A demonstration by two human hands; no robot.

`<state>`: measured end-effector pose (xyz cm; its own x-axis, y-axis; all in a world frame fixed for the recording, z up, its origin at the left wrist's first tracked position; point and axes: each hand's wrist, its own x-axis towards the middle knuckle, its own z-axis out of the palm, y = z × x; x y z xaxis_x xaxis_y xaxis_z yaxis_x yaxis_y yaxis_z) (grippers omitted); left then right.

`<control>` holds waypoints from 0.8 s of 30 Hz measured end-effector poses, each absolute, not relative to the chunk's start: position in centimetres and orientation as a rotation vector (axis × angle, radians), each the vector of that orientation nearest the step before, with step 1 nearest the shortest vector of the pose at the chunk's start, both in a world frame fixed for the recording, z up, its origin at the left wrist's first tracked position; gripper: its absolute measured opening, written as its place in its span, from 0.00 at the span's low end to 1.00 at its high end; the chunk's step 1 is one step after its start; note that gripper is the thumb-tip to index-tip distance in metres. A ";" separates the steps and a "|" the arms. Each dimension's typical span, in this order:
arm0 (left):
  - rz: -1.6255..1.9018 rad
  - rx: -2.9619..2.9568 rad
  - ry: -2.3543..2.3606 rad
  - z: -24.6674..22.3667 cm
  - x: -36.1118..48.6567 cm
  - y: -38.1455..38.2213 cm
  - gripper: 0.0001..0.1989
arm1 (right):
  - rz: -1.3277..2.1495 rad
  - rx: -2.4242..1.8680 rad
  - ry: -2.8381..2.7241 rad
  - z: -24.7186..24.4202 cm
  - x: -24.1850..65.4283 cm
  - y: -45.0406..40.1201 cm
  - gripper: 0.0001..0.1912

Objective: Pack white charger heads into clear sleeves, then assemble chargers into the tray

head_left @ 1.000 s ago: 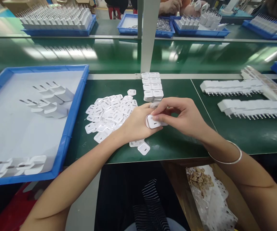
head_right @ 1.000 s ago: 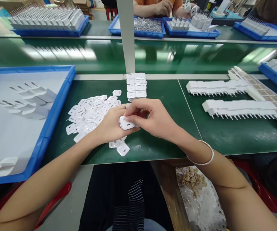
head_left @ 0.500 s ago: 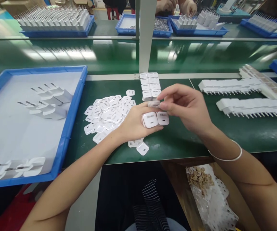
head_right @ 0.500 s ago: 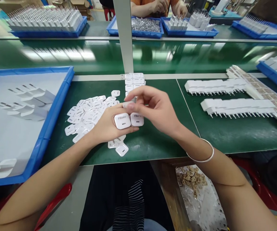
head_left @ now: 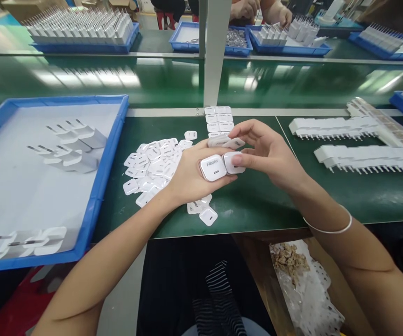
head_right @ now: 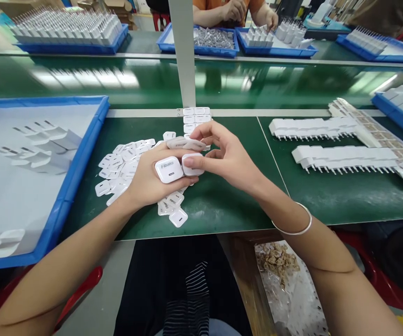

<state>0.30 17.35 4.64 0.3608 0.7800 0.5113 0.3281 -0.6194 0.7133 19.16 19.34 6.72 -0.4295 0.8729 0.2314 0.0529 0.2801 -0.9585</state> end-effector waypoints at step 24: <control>-0.438 2.470 2.129 16.6 -11.7 10.8 0.11 | 1.975 -0.711 -0.622 5.4 20.3 21.9 0.09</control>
